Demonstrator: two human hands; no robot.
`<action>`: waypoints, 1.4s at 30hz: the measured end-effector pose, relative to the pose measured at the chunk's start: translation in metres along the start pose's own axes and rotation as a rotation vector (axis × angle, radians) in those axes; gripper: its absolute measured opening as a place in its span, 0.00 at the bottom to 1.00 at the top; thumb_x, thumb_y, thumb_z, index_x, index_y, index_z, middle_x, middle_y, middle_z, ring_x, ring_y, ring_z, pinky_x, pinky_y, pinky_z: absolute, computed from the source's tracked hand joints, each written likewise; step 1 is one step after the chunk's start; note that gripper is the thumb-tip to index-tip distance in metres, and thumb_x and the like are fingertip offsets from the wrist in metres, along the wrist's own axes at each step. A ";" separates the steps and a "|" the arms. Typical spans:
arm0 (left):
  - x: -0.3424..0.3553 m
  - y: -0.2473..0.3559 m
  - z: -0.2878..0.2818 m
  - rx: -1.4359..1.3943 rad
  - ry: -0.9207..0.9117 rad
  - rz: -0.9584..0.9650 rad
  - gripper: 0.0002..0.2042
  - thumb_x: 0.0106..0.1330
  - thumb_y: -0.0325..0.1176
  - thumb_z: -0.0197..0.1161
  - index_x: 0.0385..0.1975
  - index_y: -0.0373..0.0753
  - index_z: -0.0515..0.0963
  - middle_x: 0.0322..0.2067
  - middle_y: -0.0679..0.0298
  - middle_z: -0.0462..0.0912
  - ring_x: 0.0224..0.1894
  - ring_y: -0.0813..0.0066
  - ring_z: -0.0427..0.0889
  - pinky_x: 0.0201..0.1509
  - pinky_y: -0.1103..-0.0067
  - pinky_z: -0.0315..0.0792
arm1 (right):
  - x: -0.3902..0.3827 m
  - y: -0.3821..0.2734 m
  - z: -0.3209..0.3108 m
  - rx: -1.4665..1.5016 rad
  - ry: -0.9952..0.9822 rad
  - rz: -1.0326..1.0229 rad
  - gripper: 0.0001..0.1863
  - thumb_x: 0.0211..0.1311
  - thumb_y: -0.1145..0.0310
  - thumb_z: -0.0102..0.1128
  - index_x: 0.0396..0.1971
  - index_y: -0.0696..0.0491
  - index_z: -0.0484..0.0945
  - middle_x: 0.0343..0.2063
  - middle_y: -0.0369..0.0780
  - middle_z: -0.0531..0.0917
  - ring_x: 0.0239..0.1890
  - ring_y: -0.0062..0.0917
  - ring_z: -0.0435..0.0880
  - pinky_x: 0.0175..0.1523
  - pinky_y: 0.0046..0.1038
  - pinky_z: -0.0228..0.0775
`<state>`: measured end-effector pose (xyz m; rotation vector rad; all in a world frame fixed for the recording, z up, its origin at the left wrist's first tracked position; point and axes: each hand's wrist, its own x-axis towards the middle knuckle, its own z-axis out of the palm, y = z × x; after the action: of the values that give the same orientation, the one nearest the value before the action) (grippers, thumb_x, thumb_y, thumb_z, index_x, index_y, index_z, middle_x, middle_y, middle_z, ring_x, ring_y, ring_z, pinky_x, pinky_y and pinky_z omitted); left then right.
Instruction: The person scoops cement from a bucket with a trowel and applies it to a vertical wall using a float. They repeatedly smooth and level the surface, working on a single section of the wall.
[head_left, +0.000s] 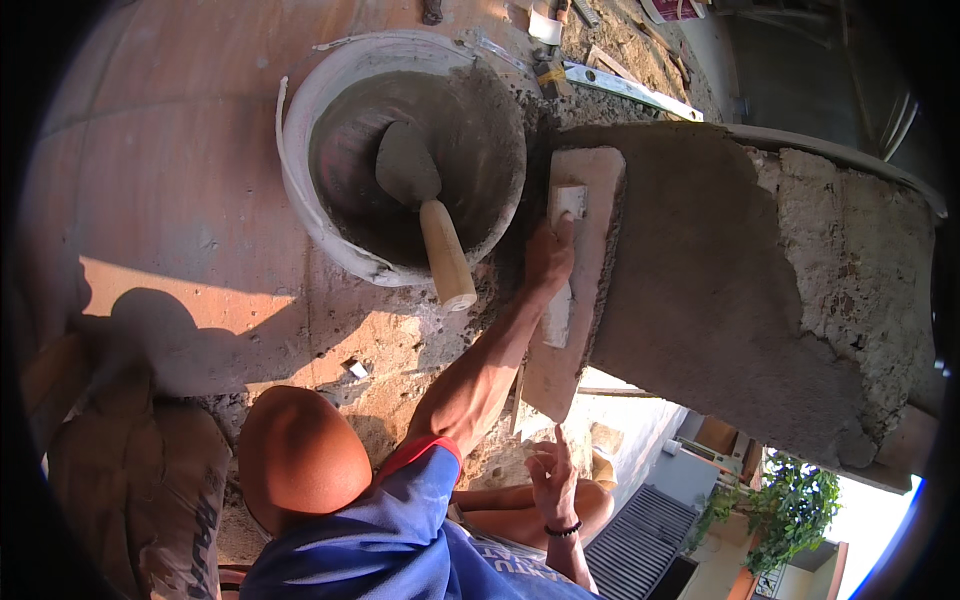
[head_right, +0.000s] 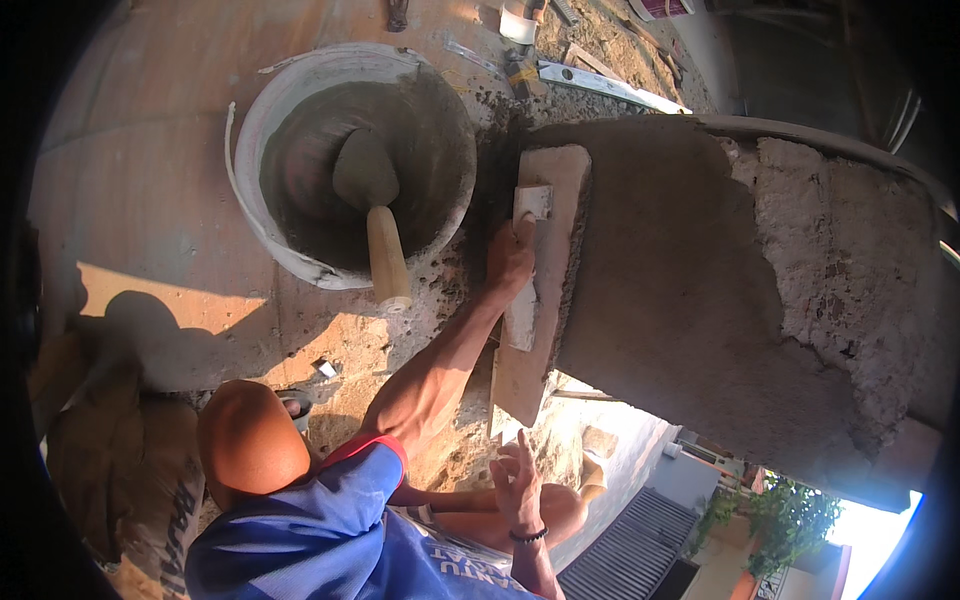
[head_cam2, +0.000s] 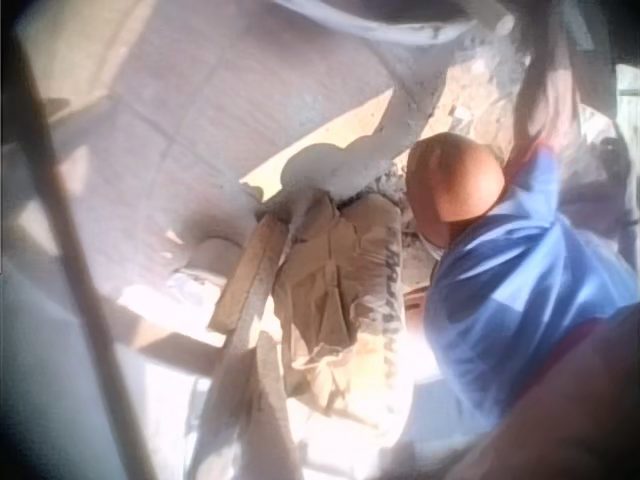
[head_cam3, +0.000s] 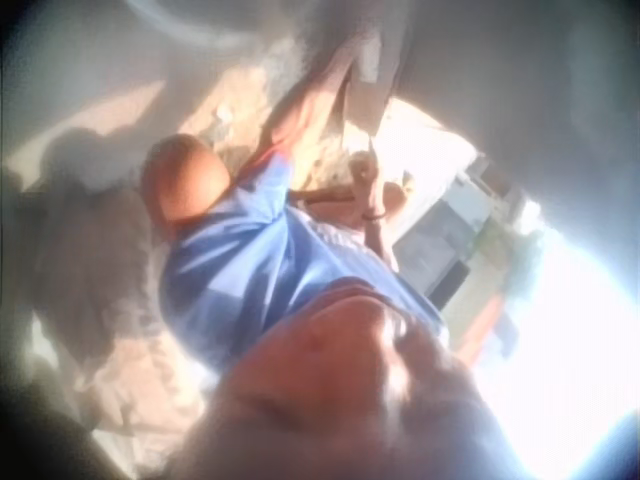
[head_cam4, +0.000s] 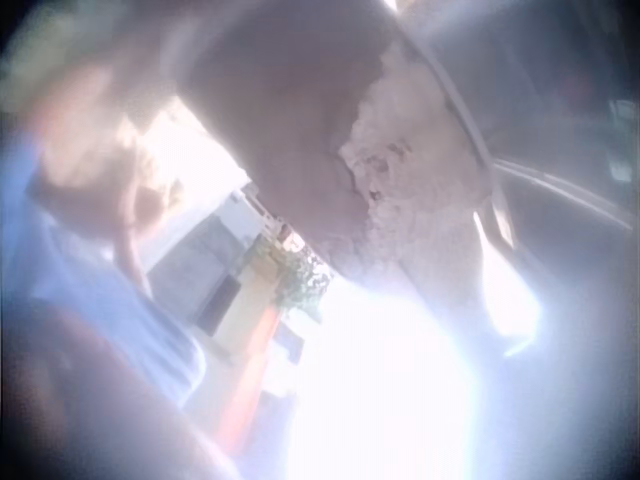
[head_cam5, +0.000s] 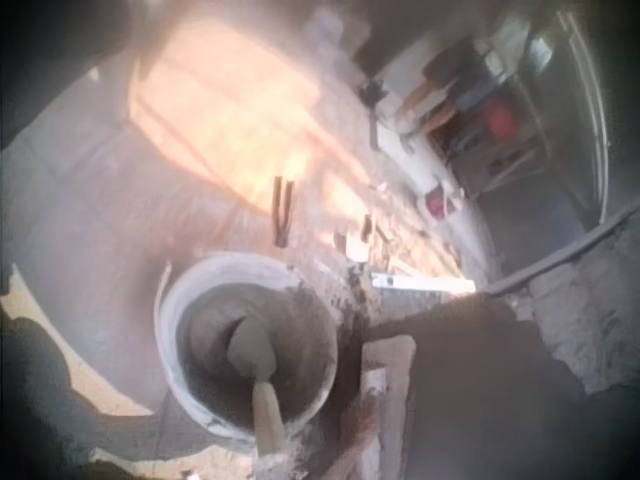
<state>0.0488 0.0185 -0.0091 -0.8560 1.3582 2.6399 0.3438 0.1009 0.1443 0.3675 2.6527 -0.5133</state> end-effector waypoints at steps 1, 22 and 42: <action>-0.013 0.006 0.003 -0.001 0.019 0.067 0.27 0.70 0.52 0.48 0.43 0.27 0.74 0.37 0.35 0.79 0.45 0.38 0.79 0.49 0.57 0.71 | 0.000 0.005 0.001 -0.002 0.010 -0.014 0.37 0.59 0.76 0.59 0.68 0.57 0.55 0.41 0.43 0.81 0.33 0.23 0.83 0.39 0.24 0.75; -0.108 0.056 0.036 0.105 -0.151 0.113 0.20 0.71 0.46 0.50 0.42 0.30 0.67 0.25 0.36 0.79 0.33 0.37 0.81 0.34 0.54 0.75 | 0.001 0.032 0.015 0.052 -0.014 -0.030 0.36 0.58 0.77 0.58 0.67 0.59 0.55 0.36 0.45 0.84 0.35 0.30 0.86 0.41 0.28 0.77; -0.035 0.026 -0.007 0.035 -0.087 0.103 0.22 0.70 0.46 0.51 0.44 0.27 0.74 0.36 0.38 0.80 0.43 0.43 0.81 0.46 0.61 0.73 | -0.015 0.029 0.042 0.155 -0.089 -0.002 0.36 0.60 0.75 0.59 0.67 0.60 0.54 0.41 0.44 0.82 0.35 0.28 0.86 0.40 0.28 0.79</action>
<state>0.0735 0.0042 0.0242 -0.6762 1.4598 2.6853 0.3810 0.1068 0.1065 0.3779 2.5352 -0.7215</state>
